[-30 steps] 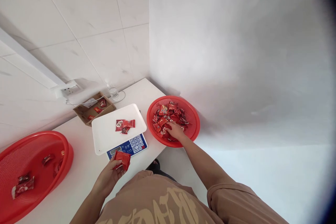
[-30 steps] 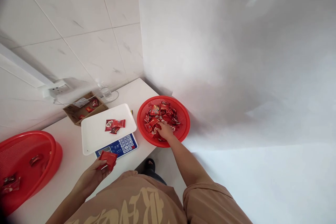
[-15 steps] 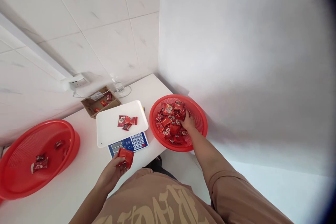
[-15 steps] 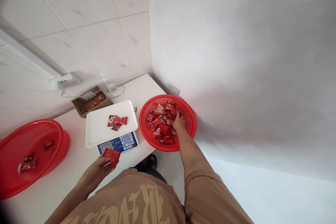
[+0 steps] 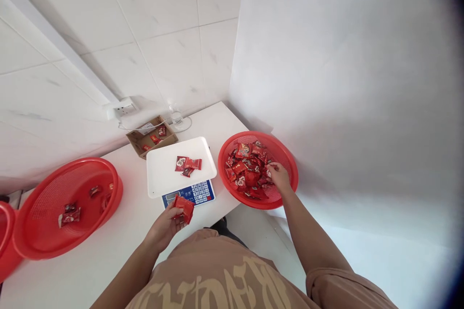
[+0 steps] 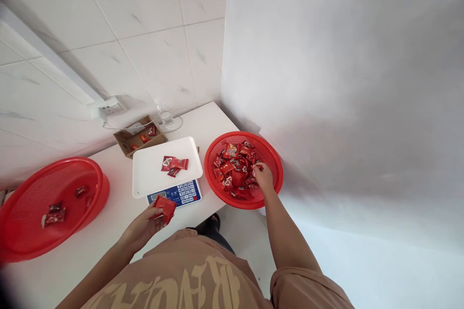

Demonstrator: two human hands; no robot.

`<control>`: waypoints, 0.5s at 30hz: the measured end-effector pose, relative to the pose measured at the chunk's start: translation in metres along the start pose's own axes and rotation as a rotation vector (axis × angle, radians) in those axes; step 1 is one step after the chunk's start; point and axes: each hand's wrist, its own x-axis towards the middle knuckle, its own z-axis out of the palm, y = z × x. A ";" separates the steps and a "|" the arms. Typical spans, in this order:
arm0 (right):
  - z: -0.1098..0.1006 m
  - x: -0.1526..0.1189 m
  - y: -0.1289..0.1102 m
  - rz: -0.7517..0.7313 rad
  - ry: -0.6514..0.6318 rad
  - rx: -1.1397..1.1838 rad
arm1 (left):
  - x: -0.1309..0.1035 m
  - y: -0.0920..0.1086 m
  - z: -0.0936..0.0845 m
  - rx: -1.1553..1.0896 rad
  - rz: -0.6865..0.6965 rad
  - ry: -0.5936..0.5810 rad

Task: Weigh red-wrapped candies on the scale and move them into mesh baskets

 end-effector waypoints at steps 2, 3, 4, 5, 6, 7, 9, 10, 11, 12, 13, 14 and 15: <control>0.007 -0.017 -0.008 0.010 -0.038 0.097 | -0.003 0.001 -0.009 0.002 0.000 -0.017; 0.012 -0.026 -0.012 0.009 -0.066 0.122 | -0.004 0.001 -0.015 0.004 0.000 -0.023; 0.019 -0.034 -0.017 0.006 -0.099 0.124 | -0.006 0.001 -0.021 0.006 0.000 -0.029; 0.027 -0.042 -0.021 0.004 -0.137 0.116 | -0.008 0.001 -0.028 0.007 0.000 -0.036; 0.035 -0.049 -0.025 0.007 -0.182 0.097 | -0.010 0.001 -0.035 0.005 0.001 -0.045; 0.045 -0.055 -0.028 0.010 -0.231 0.059 | -0.012 0.001 -0.043 0.001 0.005 -0.058; 0.063 -0.063 -0.031 -0.018 -0.308 -0.100 | -0.015 -0.001 -0.059 -0.004 0.015 -0.089; 0.072 -0.065 -0.031 -0.046 -0.325 -0.197 | -0.016 -0.001 -0.067 -0.007 0.019 -0.101; 0.080 -0.065 -0.030 -0.077 -0.326 -0.289 | -0.017 -0.002 -0.074 -0.009 0.023 -0.109; 0.087 -0.065 -0.029 -0.102 -0.317 -0.364 | -0.017 -0.003 -0.081 -0.011 0.026 -0.114; 0.093 -0.063 -0.029 -0.118 -0.303 -0.415 | -0.018 -0.003 -0.087 -0.012 0.027 -0.117; 0.097 -0.062 -0.028 -0.122 -0.290 -0.445 | -0.019 -0.003 -0.092 -0.015 0.026 -0.118; 0.101 -0.060 -0.028 -0.119 -0.276 -0.464 | -0.020 -0.003 -0.096 -0.018 0.026 -0.119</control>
